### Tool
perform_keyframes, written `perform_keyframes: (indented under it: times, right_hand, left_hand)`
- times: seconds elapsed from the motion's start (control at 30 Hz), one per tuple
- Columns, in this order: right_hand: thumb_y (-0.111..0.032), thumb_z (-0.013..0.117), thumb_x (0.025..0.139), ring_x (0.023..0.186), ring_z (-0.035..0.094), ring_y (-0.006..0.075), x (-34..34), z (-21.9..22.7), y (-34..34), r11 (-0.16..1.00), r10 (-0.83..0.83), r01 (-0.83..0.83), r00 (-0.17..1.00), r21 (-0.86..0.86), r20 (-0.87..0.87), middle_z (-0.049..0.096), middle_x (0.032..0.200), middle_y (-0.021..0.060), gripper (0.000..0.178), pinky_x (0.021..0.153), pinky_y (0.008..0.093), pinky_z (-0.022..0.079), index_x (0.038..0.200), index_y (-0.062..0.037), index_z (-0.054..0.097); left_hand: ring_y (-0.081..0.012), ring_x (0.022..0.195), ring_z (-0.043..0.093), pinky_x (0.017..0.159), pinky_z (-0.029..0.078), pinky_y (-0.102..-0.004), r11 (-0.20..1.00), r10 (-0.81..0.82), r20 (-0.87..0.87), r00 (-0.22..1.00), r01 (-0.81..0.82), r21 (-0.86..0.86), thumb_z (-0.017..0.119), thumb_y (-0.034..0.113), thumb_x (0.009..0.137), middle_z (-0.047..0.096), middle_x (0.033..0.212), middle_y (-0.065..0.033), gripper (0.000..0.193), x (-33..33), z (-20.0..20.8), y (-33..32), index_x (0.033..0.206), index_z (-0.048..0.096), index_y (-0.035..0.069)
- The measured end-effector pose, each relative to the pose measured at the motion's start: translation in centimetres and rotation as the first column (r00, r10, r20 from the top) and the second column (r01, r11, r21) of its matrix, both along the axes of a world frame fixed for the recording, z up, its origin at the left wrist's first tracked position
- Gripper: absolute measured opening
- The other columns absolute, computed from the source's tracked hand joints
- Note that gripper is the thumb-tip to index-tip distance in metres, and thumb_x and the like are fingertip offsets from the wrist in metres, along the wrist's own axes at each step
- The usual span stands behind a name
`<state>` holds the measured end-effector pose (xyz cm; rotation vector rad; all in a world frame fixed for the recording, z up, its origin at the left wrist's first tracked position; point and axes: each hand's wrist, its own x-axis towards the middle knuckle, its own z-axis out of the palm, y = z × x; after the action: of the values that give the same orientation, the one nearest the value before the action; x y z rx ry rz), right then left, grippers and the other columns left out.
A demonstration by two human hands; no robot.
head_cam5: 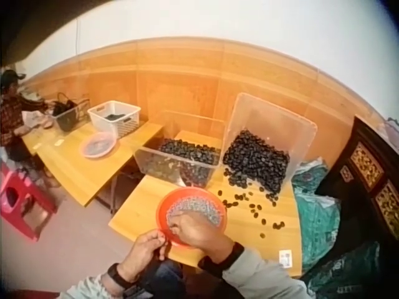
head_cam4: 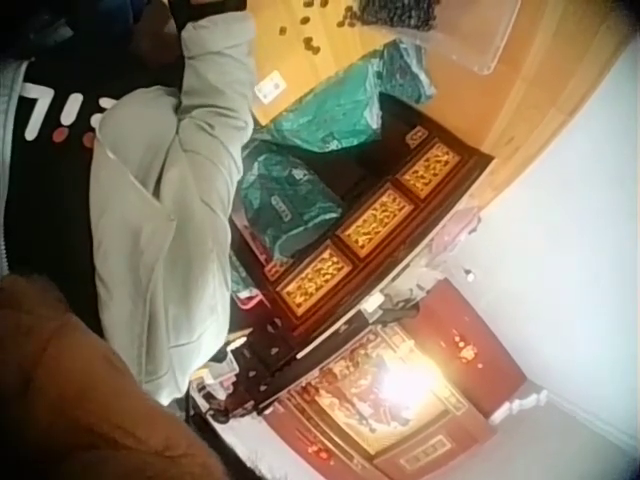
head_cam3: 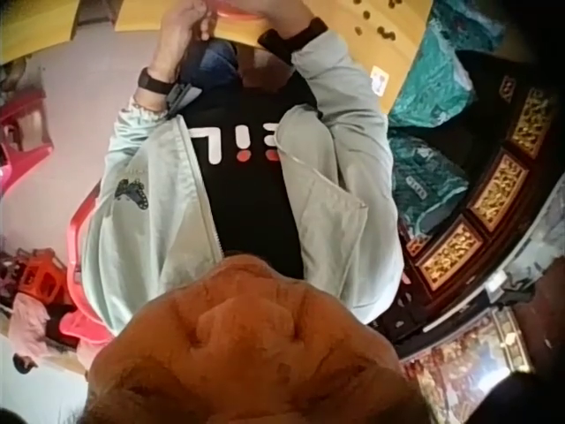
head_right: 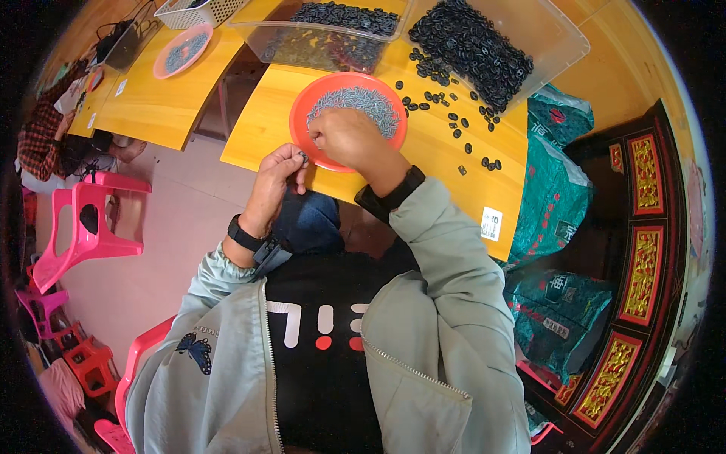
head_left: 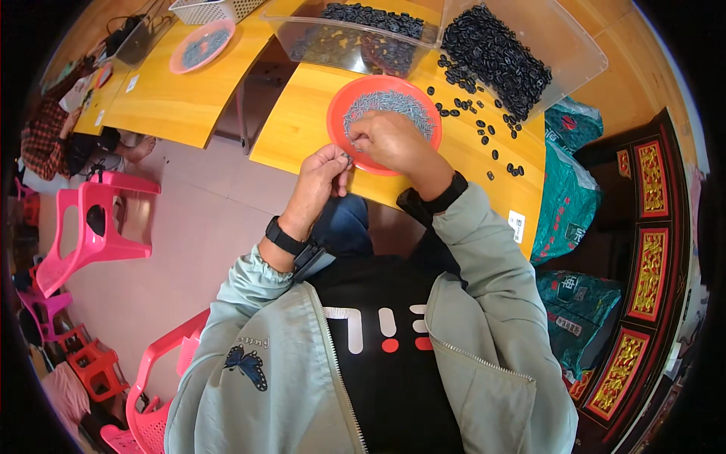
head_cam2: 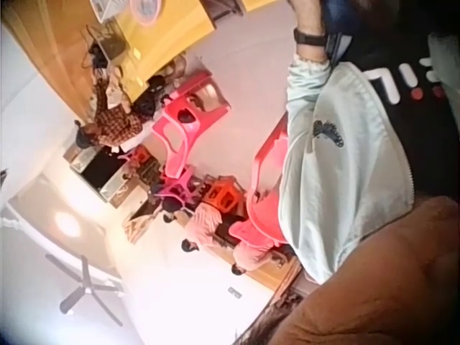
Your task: Manually assemble small electronic switches by placing metal contact components onto plastic bases.
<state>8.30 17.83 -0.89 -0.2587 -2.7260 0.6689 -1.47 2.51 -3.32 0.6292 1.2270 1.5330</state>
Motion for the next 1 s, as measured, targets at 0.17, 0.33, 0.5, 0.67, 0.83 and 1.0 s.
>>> perform_keyframes:
  times: [0.17, 0.33, 0.5, 0.67, 0.83, 1.0]
  right_hand:
    - [-0.008, 0.057, 0.072, 0.076, 0.058, 0.0344, -0.7, -0.5, -0.3, 0.989, -0.005, -0.006, 0.998, 0.150, 0.068, 0.057, 0.079, 0.0136, 0.005, 0.064, 0.0433, 0.045, 0.076, -0.0045, 0.058]
    - [-0.010, 0.055, 0.076, 0.076, 0.058, 0.0354, -0.4, -1.2, -0.4, 0.978, -0.070, 0.056, 0.996, 0.200, 0.064, 0.058, 0.080, 0.0155, 0.008, 0.064, 0.0448, 0.045, 0.080, -0.0037, 0.056]
    - [-0.012, 0.055, 0.081, 0.072, 0.058, 0.0343, 0.9, -1.1, 0.2, 0.978, -0.208, 0.208, 0.978, -0.031, -0.010, 0.059, 0.079, 0.0158, 0.009, 0.062, 0.0432, 0.045, 0.082, -0.0034, 0.055]
    - [-0.009, 0.057, 0.082, 0.064, 0.058, 0.0173, 2.3, -1.9, 1.9, 0.888, -0.298, 0.256, 0.953, -0.382, -0.053, 0.060, 0.074, 0.0072, 0.007, 0.058, 0.0329, 0.045, 0.085, -0.0031, 0.055]
    - [-0.006, 0.058, 0.083, 0.068, 0.054, 0.0059, 3.0, -2.1, 2.2, 0.577, -0.265, 0.176, 0.964, -0.798, 0.020, 0.059, 0.079, -0.0007, 0.010, 0.061, 0.0207, 0.046, 0.092, -0.0004, 0.059]
    - [-0.006, 0.058, 0.083, 0.068, 0.055, 0.0067, 3.4, -1.9, 2.1, 0.584, -0.239, 0.155, 0.971, -0.797, 0.014, 0.060, 0.078, 0.0010, 0.014, 0.062, 0.0210, 0.047, 0.096, -0.0001, 0.060]
  left_hand:
    - [-0.0097, 0.050, 0.045, 0.049, 0.038, -0.0202, 1.000, -0.004, 0.027, 1.000, 0.004, 0.010, 0.045, 0.015, 0.091, 0.050, 0.061, -0.0016, 0.016, -0.3, 0.1, 0.0, 0.083, 0.053, 0.004]
    - [-0.0098, 0.050, 0.045, 0.049, 0.037, -0.0203, 1.000, -0.008, 0.011, 1.000, 0.008, 0.012, 0.045, 0.015, 0.091, 0.049, 0.061, -0.0016, 0.016, -0.2, -0.2, 0.0, 0.082, 0.053, 0.004]
    - [-0.0098, 0.050, 0.045, 0.049, 0.037, -0.0203, 1.000, -0.005, 0.042, 0.999, 0.005, 0.007, 0.045, 0.014, 0.091, 0.050, 0.061, -0.0017, 0.016, -0.1, -0.1, 0.0, 0.082, 0.052, 0.004]
    - [-0.0098, 0.050, 0.045, 0.049, 0.037, -0.0202, 1.000, -0.013, -0.003, 1.000, 0.013, 0.000, 0.045, 0.014, 0.090, 0.049, 0.061, -0.0021, 0.015, 0.1, -0.3, 0.1, 0.082, 0.052, 0.003]
    - [-0.0102, 0.050, 0.045, 0.049, 0.037, -0.0202, 0.999, -0.032, -0.007, 0.999, 0.032, 0.012, 0.045, 0.014, 0.090, 0.049, 0.061, -0.0023, 0.014, 0.2, -0.3, 0.1, 0.083, 0.051, 0.003]
    - [-0.0102, 0.049, 0.045, 0.049, 0.037, -0.0201, 1.000, -0.023, -0.001, 1.000, 0.023, -0.013, 0.045, 0.014, 0.090, 0.049, 0.061, -0.0021, 0.014, 0.4, 0.1, 0.0, 0.083, 0.051, 0.004]
